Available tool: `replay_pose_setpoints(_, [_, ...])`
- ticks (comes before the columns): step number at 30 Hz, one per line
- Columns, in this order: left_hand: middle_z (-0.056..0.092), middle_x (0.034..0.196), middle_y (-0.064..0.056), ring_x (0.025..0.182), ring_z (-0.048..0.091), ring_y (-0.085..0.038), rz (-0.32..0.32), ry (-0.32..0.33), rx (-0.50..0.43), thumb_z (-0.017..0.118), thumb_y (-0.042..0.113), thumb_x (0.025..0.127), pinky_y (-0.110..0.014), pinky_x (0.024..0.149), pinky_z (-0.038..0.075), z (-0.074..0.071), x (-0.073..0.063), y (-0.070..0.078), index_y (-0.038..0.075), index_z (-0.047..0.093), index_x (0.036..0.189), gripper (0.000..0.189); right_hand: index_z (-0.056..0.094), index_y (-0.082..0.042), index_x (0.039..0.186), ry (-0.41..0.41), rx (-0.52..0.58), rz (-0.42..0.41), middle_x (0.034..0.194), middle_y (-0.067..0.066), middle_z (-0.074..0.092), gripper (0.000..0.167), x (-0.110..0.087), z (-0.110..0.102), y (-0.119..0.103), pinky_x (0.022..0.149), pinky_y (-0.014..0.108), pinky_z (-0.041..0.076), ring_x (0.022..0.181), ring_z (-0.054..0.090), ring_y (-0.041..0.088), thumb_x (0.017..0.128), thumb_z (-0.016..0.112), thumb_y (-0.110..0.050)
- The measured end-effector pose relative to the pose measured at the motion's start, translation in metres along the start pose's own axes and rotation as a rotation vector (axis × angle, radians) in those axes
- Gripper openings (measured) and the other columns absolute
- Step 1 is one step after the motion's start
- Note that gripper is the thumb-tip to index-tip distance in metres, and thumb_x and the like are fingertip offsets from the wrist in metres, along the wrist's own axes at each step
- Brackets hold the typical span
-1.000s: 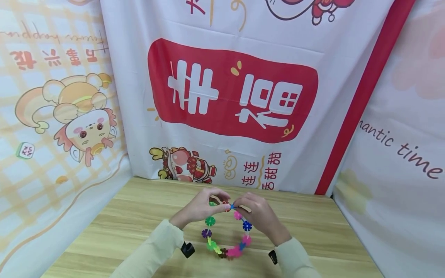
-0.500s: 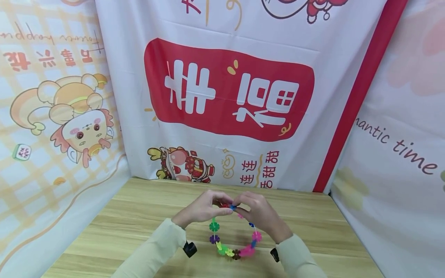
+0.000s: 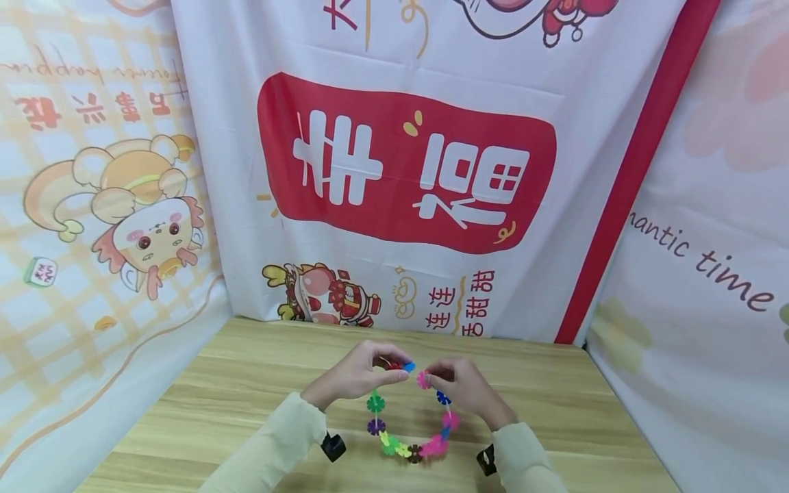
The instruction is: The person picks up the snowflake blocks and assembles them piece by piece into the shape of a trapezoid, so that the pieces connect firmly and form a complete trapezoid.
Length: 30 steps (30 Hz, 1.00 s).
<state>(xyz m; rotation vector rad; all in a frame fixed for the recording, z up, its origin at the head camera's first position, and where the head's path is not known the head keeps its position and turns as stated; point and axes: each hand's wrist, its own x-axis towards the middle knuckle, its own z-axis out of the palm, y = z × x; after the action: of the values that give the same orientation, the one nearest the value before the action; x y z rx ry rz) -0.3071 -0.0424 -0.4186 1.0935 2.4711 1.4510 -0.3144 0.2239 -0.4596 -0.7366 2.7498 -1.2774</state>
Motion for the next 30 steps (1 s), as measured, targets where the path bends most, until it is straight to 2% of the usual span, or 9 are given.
replay_pose_setpoints(2, [0.077,0.109,0.008,0.094,0.071,-0.007,0.006,-0.002,-0.003,0.076,0.034,0.099,-0.027,0.088,0.061,0.001,-0.001,-0.001,0.022,0.077,0.117,0.022,0.077,-0.009,0.114,-0.036,0.041,-0.004,0.101,0.009,0.079,0.026,0.0,0.002,0.004,0.073,0.025,0.06,0.088,0.074,0.028,0.103,0.07,-0.032])
replay_pose_setpoints(4, [0.077,0.109,0.008,0.094,0.071,-0.007,0.012,-0.002,-0.007,0.075,0.033,0.099,-0.028,0.088,0.061,0.001,-0.002,-0.002,0.021,0.076,0.117,0.021,0.077,-0.01,0.11,-0.041,0.055,-0.014,0.097,0.011,0.078,0.024,-0.001,0.002,0.004,0.067,0.023,0.057,0.079,0.07,0.021,0.103,0.069,-0.033])
replay_pose_setpoints(7, [0.077,0.109,0.007,0.095,0.071,-0.008,0.018,0.0,-0.012,0.075,0.033,0.1,-0.028,0.089,0.061,0.0,-0.004,-0.002,0.021,0.076,0.117,0.021,0.077,-0.016,0.105,-0.017,0.059,-0.021,0.091,0.008,0.076,0.019,-0.003,-0.004,0.0,0.06,0.021,0.053,0.07,0.063,0.01,0.103,0.069,-0.034])
replay_pose_setpoints(9, [0.077,0.109,0.006,0.096,0.072,-0.009,0.017,0.003,-0.015,0.075,0.033,0.1,-0.027,0.089,0.061,-0.001,-0.005,-0.002,0.021,0.076,0.117,0.021,0.078,-0.018,0.105,0.011,0.057,-0.04,0.09,0.005,0.076,0.017,-0.004,-0.01,-0.006,0.058,0.022,0.052,0.067,0.061,0.007,0.103,0.07,-0.033])
replay_pose_setpoints(12, [0.077,0.109,0.007,0.097,0.071,-0.01,0.006,0.013,-0.009,0.075,0.033,0.1,-0.024,0.089,0.06,-0.005,-0.006,-0.001,0.022,0.076,0.117,0.021,0.078,-0.019,0.106,0.044,0.07,-0.077,0.091,0.0,0.077,0.015,-0.005,-0.019,-0.017,0.06,0.023,0.054,0.069,0.064,0.012,0.103,0.07,-0.032])
replay_pose_setpoints(18, [0.076,0.108,0.008,0.097,0.07,-0.009,0.014,0.018,0.023,0.075,0.033,0.1,-0.024,0.089,0.059,-0.007,-0.002,0.002,0.02,0.076,0.117,0.022,0.079,-0.02,0.106,0.074,0.074,-0.125,0.096,-0.002,0.079,0.01,-0.009,-0.028,-0.038,0.072,0.027,0.062,0.082,0.074,0.014,0.102,0.072,-0.027])
replay_pose_setpoints(22, [0.075,0.107,0.008,0.096,0.069,-0.007,0.03,0.013,0.049,0.076,0.032,0.1,-0.023,0.088,0.059,-0.007,0.001,0.004,0.015,0.077,0.118,0.025,0.079,-0.021,0.105,0.088,0.062,-0.152,0.096,-0.003,0.079,0.009,-0.013,-0.031,-0.049,0.075,0.027,0.062,0.086,0.075,0.016,0.101,0.073,-0.026])
replay_pose_setpoints(24, [0.075,0.106,0.009,0.096,0.068,-0.007,0.029,0.011,0.06,0.076,0.033,0.099,-0.023,0.087,0.059,-0.006,0.002,0.005,0.016,0.077,0.118,0.025,0.079,-0.019,0.105,0.092,0.064,-0.167,0.097,-0.002,0.079,0.01,-0.014,-0.033,-0.053,0.077,0.027,0.062,0.089,0.076,0.02,0.101,0.073,-0.026])
replay_pose_setpoints(30, [0.075,0.107,0.01,0.094,0.069,-0.005,0.031,0.004,0.069,0.077,0.032,0.099,-0.023,0.086,0.059,-0.004,0.002,0.006,0.018,0.077,0.118,0.024,0.08,-0.02,0.104,0.102,0.06,-0.177,0.097,-0.004,0.079,0.009,-0.017,-0.035,-0.061,0.079,0.027,0.062,0.089,0.076,0.018,0.101,0.074,-0.026])
